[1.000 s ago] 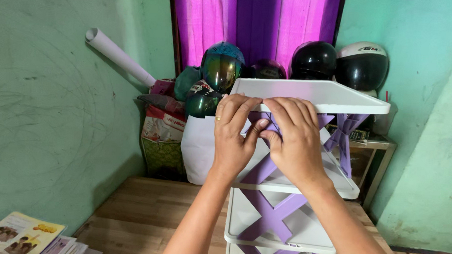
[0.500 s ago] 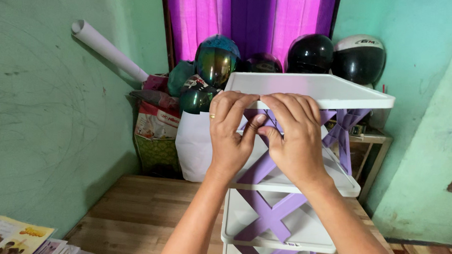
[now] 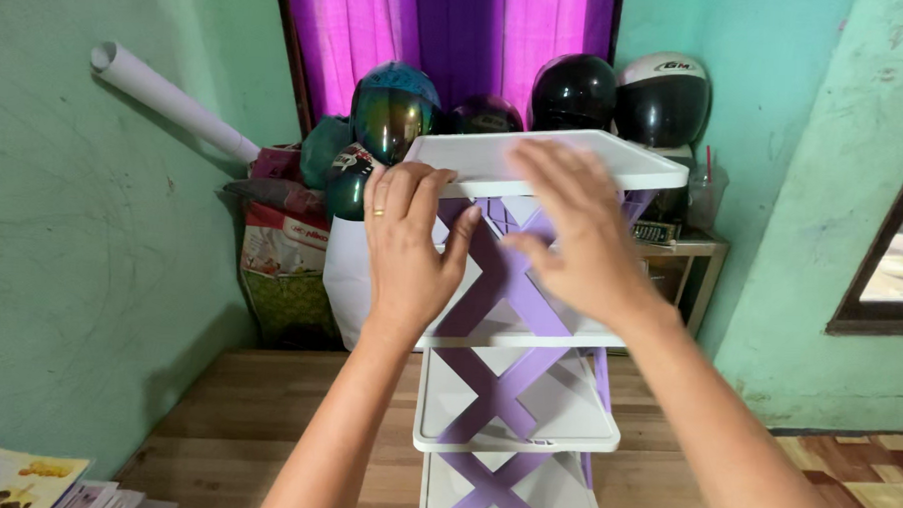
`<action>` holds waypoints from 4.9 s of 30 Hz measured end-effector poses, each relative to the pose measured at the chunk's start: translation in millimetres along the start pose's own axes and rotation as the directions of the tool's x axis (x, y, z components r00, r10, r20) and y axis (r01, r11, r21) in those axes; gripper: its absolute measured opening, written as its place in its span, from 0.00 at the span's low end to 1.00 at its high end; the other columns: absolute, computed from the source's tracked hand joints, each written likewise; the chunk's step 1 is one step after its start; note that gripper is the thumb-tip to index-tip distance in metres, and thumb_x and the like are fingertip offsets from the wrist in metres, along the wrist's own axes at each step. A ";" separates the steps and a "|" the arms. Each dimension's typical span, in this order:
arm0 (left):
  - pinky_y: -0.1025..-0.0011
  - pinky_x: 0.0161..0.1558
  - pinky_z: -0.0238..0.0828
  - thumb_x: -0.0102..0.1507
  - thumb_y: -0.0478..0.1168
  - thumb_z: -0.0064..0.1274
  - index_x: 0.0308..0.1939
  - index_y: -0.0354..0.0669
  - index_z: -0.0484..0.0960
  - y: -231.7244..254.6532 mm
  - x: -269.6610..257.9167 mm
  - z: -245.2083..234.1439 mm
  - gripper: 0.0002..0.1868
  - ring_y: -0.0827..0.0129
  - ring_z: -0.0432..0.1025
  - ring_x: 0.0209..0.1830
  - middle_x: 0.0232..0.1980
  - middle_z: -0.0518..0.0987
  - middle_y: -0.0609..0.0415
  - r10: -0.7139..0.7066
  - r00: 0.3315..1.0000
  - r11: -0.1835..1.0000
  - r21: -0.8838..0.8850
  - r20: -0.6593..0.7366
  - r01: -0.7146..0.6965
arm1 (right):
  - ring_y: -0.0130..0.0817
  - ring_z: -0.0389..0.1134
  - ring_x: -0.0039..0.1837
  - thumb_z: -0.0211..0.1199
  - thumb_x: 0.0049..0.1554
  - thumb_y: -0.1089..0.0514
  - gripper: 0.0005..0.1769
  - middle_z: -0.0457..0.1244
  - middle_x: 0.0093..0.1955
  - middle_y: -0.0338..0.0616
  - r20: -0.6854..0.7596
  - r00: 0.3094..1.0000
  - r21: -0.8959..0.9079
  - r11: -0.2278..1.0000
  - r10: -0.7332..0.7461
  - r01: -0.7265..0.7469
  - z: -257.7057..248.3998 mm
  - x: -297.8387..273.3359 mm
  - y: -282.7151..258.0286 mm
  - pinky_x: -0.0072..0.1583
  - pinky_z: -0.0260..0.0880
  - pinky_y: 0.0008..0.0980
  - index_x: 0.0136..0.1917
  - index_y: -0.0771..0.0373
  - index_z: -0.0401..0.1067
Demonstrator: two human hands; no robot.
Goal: The person assembles a multi-tiered plastic shelf by stacking white trays and inserting purple X-shaped supports between each layer. They align and secure each component by hand, building the structure upward until a four-tier shelf is completed and placed on the table.
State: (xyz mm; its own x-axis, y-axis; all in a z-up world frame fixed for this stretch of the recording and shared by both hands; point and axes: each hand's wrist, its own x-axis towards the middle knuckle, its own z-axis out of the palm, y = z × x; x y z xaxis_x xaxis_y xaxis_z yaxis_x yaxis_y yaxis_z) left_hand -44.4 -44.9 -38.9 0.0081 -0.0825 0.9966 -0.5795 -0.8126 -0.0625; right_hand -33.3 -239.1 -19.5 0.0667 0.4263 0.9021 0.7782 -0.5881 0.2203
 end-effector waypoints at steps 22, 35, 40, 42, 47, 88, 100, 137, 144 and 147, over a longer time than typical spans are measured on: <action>0.52 0.72 0.55 0.59 0.40 0.63 0.60 0.39 0.76 41.0 1.1 50.4 0.26 0.56 0.69 0.63 0.57 0.78 0.51 0.050 0.994 0.996 -0.073 0.099 -0.042 | 0.38 0.68 0.56 0.75 0.48 0.61 0.21 0.70 0.53 0.38 -0.244 0.969 -0.047 0.997 0.049 -0.063 3.9 -28.6 53.9 0.63 0.60 0.38 0.56 0.60 0.77; 0.52 0.73 0.55 0.61 0.39 0.61 0.60 0.40 0.77 39.8 -4.5 55.5 0.23 0.58 0.70 0.63 0.57 0.78 0.53 0.024 0.998 0.996 -0.085 0.066 -0.018 | 0.35 0.68 0.55 0.73 0.50 0.67 0.20 0.71 0.54 0.36 -0.298 0.953 -0.077 0.994 0.055 -0.082 9.8 -31.8 50.0 0.63 0.60 0.35 0.57 0.59 0.79; 0.48 0.75 0.50 0.64 0.42 0.60 0.63 0.38 0.72 41.0 -1.3 51.0 0.26 0.53 0.67 0.65 0.59 0.74 0.47 0.075 0.991 0.997 -0.016 0.114 -0.073 | 0.41 0.67 0.60 0.74 0.50 0.64 0.22 0.70 0.57 0.41 -0.193 0.980 -0.039 0.998 0.048 -0.056 -4.1 -25.1 46.1 0.66 0.60 0.40 0.59 0.61 0.77; 0.46 0.76 0.48 0.62 0.43 0.61 0.64 0.39 0.72 40.3 1.5 47.5 0.28 0.52 0.66 0.64 0.59 0.73 0.47 0.076 0.986 0.997 -0.011 0.149 -0.075 | 0.46 0.65 0.65 0.73 0.50 0.61 0.27 0.67 0.62 0.45 -0.150 0.989 -0.057 0.998 0.016 -0.025 -10.0 -31.0 45.8 0.69 0.59 0.42 0.63 0.64 0.74; 0.40 0.74 0.41 0.54 0.40 0.64 0.65 0.40 0.72 45.1 4.3 45.8 0.36 0.47 0.63 0.63 0.57 0.70 0.45 0.049 0.960 0.993 0.086 0.274 -0.076 | 0.50 0.60 0.77 0.67 0.65 0.54 0.30 0.60 0.77 0.52 -0.381 0.922 -0.158 0.978 0.063 -0.133 -12.1 -77.1 59.4 0.78 0.55 0.45 0.75 0.65 0.63; 0.53 0.80 0.54 0.57 0.28 0.48 0.68 0.42 0.73 -24.0 7.4 -20.7 0.32 0.49 0.64 0.76 0.70 0.72 0.44 -0.005 0.999 0.953 -0.302 0.047 0.019 | 0.36 0.74 0.42 0.72 0.51 0.38 0.25 0.73 0.42 0.44 -0.008 0.819 0.182 0.806 0.573 -0.563 17.0 -87.8 -34.5 0.45 0.71 0.33 0.48 0.61 0.81; 0.50 0.75 0.52 0.63 0.46 0.65 0.55 0.41 0.80 13.3 10.6 -13.5 0.21 0.56 0.69 0.61 0.52 0.78 0.52 0.067 0.989 0.994 -0.098 0.133 -0.055 | 0.47 0.53 0.76 0.62 0.69 0.42 0.37 0.52 0.74 0.58 -0.432 0.866 -0.096 0.941 0.254 -0.324 -7.1 -68.3 5.4 0.77 0.53 0.48 0.77 0.68 0.56; 0.48 0.74 0.50 0.60 0.45 0.64 0.64 0.37 0.73 13.2 2.8 -22.9 0.31 0.50 0.66 0.67 0.59 0.75 0.47 0.148 0.973 0.983 -0.132 0.177 -0.125 | 0.57 0.53 0.77 0.71 0.55 0.45 0.41 0.57 0.73 0.58 -0.113 0.990 -0.347 0.931 0.078 -0.113 -40.0 -44.1 -4.1 0.78 0.44 0.59 0.72 0.70 0.62; 0.53 0.68 0.60 0.52 0.43 0.68 0.64 0.36 0.72 8.3 7.7 -30.9 0.38 0.51 0.67 0.63 0.60 0.75 0.47 0.214 0.957 0.970 -0.162 0.196 -0.184 | 0.55 0.55 0.75 0.75 0.45 0.48 0.49 0.57 0.71 0.61 -0.014 0.999 -0.232 0.972 0.029 -0.031 -5.6 -11.7 -39.2 0.76 0.50 0.51 0.71 0.76 0.61; 0.55 0.65 0.61 0.54 0.43 0.68 0.63 0.37 0.74 4.5 6.0 -26.2 0.35 0.51 0.67 0.61 0.59 0.76 0.49 0.197 0.964 0.974 -0.152 0.179 -0.170 | 0.52 0.60 0.71 0.76 0.50 0.49 0.41 0.61 0.67 0.57 -0.039 0.999 -0.250 0.968 -0.002 -0.008 -3.5 -6.3 -38.7 0.75 0.55 0.49 0.69 0.73 0.64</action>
State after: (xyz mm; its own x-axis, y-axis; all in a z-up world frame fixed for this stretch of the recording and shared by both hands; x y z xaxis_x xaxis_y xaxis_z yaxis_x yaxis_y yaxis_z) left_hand -68.3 -34.0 -31.8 0.0398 -0.3427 0.9386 -0.6897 -0.6891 -0.2224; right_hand -66.0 -221.4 -32.4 0.0413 0.4003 0.9155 0.5965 -0.7449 0.2988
